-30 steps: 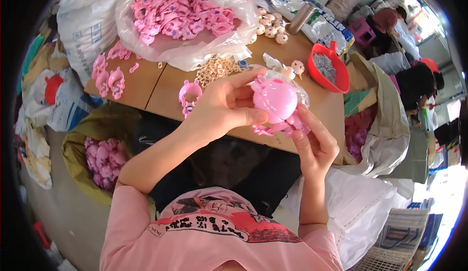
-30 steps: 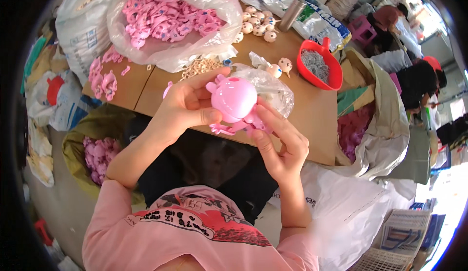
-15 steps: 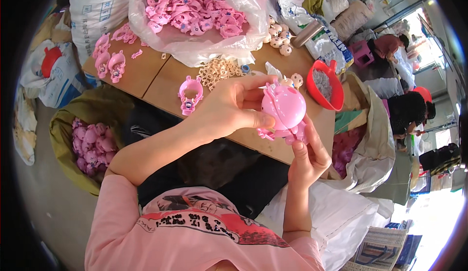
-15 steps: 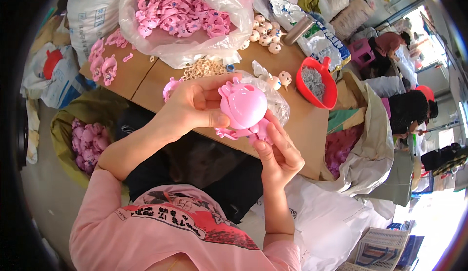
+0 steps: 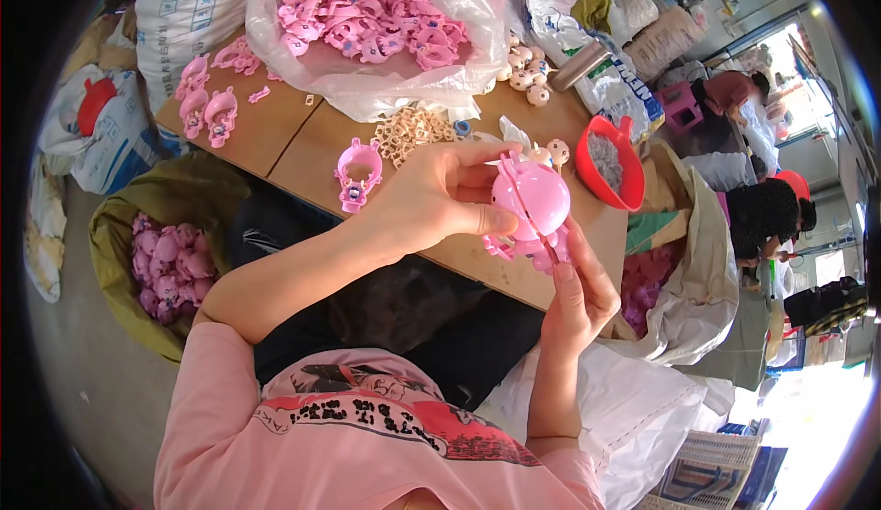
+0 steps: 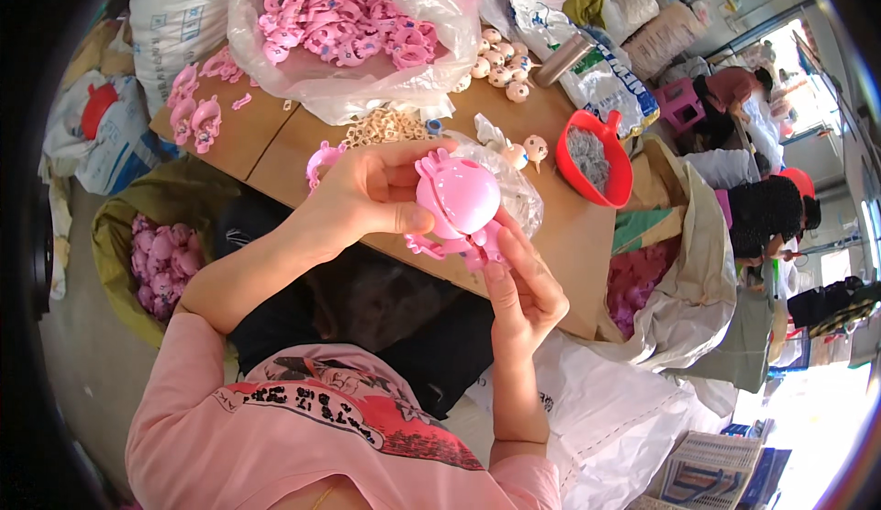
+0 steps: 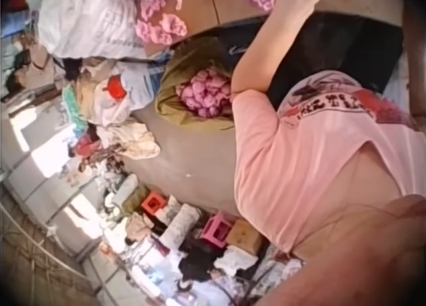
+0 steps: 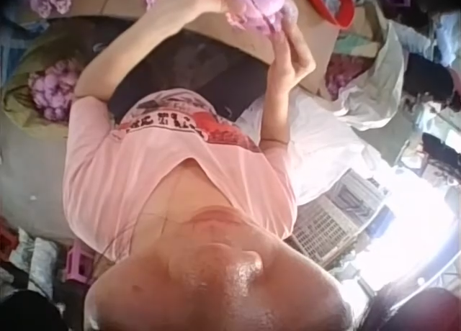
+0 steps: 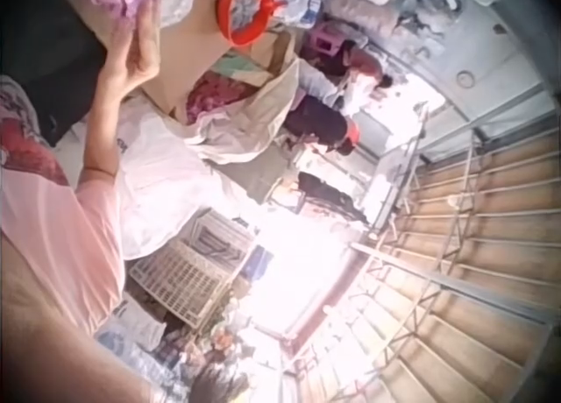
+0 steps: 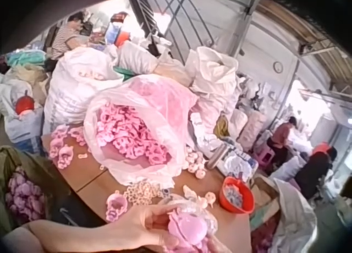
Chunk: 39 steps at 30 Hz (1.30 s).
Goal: Assembling pink plastic toy figurines with doll heads.
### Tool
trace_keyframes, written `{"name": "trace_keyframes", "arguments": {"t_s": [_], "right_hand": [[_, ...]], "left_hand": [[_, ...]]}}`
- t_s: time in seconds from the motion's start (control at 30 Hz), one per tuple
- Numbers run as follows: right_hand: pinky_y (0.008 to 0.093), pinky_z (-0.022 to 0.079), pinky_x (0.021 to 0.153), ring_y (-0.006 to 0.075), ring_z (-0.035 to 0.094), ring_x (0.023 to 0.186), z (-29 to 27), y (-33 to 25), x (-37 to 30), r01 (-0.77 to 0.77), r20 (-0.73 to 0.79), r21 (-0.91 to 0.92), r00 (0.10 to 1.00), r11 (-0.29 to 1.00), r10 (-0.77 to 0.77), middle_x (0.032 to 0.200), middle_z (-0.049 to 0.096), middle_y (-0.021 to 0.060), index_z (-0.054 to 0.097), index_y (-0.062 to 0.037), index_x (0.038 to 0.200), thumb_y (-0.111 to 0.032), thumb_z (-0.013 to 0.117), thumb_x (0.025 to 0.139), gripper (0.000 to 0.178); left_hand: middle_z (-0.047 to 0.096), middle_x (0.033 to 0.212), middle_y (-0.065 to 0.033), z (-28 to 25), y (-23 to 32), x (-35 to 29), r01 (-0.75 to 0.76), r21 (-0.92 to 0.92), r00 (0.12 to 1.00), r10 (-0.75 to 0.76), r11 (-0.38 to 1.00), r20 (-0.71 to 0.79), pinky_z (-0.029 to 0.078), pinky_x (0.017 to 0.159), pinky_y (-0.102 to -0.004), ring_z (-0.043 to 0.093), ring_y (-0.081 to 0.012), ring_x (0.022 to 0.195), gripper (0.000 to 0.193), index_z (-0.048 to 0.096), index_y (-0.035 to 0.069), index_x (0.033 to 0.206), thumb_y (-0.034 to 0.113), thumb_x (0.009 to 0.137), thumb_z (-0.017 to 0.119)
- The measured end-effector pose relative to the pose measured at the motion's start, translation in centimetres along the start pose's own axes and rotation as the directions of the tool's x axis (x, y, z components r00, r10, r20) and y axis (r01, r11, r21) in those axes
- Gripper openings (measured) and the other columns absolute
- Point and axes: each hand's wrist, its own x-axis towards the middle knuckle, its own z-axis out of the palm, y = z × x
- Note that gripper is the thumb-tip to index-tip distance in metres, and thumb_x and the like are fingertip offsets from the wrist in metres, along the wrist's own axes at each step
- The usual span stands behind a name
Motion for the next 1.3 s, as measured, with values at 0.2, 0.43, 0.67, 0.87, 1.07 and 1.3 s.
{"name": "trace_keyframes", "arguments": {"t_s": [0.2, 0.43, 0.67, 0.87, 1.07, 1.3], "right_hand": [[0.0419, 0.042, 0.1, 0.0329, 0.054, 0.116, -0.6, 0.2, -0.1, 0.028, 0.07, -0.026, 0.997, 0.999, -0.026, 0.122, 0.056, 0.0278, 0.059, 0.0094, 0.114, 0.002, 0.057, 0.085, 0.031], [0.0367, 0.046, 0.093, 0.0308, 0.06, 0.109, -0.4, 0.2, 0.2, 0.22, 0.131, -0.238, 0.972, 0.946, -0.193, 0.114, 0.06, 0.0277, 0.062, 0.0054, 0.111, -0.006, 0.075, 0.074, 0.04], [0.0325, 0.055, 0.077, 0.0304, 0.067, 0.095, 0.0, 0.0, 0.5, 0.414, 0.196, -0.549, 0.908, 0.726, -0.37, 0.107, 0.065, 0.0228, 0.063, 0.0021, 0.106, -0.001, 0.079, 0.065, 0.044], [0.0297, 0.055, 0.075, 0.0268, 0.069, 0.088, 0.1, -0.5, 1.1, 0.476, 0.257, -0.568, 0.878, 0.671, -0.405, 0.103, 0.067, 0.019, 0.065, 0.0007, 0.106, 0.001, 0.077, 0.066, 0.041], [0.0333, 0.054, 0.08, 0.0297, 0.068, 0.092, -0.3, -0.5, 1.0, 0.489, 0.277, -0.565, 0.871, 0.665, -0.405, 0.101, 0.067, 0.0227, 0.065, 0.0034, 0.106, 0.0, 0.079, 0.066, 0.043], [0.0307, 0.055, 0.068, 0.027, 0.07, 0.081, -0.8, 0.5, 0.8, 0.535, 0.215, -0.552, 0.833, 0.64, -0.511, 0.099, 0.068, 0.0204, 0.067, 0.0001, 0.105, 0.001, 0.075, 0.067, 0.039]], "left_hand": [[0.059, 0.119, -0.0093, 0.1, 0.1, -0.1, -0.004, -0.017, 1.0, 0.004, 1.0, 0.003, 0.045, 0.096, -0.0315, 0.056, -0.0161, 0.11, 0.064, 0.043, 0.002, 0.135, -0.002, 0.077, 0.069], [0.06, 0.118, -0.01, 0.0, -0.1, -0.1, 0.001, -0.045, 1.0, -0.001, 0.999, 0.017, 0.044, 0.096, -0.0323, 0.057, -0.0165, 0.109, 0.061, 0.045, 0.001, 0.133, 0.001, 0.077, 0.069], [0.061, 0.117, -0.0105, -0.2, -0.2, 0.1, 0.046, -0.034, 0.999, -0.045, 0.998, 0.031, 0.043, 0.097, -0.0318, 0.058, -0.0172, 0.109, 0.06, 0.045, -0.001, 0.132, 0.004, 0.078, 0.069], [0.061, 0.118, -0.0114, -0.5, 0.2, 0.1, 0.06, -0.031, 0.997, -0.059, 0.998, 0.049, 0.042, 0.097, -0.0317, 0.058, -0.0175, 0.109, 0.061, 0.044, -0.002, 0.133, 0.009, 0.079, 0.071], [0.06, 0.119, -0.0108, -0.5, 0.6, 0.1, 0.073, 0.042, 0.995, -0.075, 0.996, 0.063, 0.043, 0.096, -0.0318, 0.057, -0.017, 0.109, 0.062, 0.043, -0.002, 0.134, 0.011, 0.079, 0.071], [0.058, 0.121, -0.0094, -1.2, 1.9, -0.3, 0.017, 0.298, 0.983, -0.071, 0.954, 0.17, 0.046, 0.092, -0.0305, 0.056, -0.0164, 0.111, 0.062, 0.039, 0.003, 0.139, 0.005, 0.083, 0.066]]}}
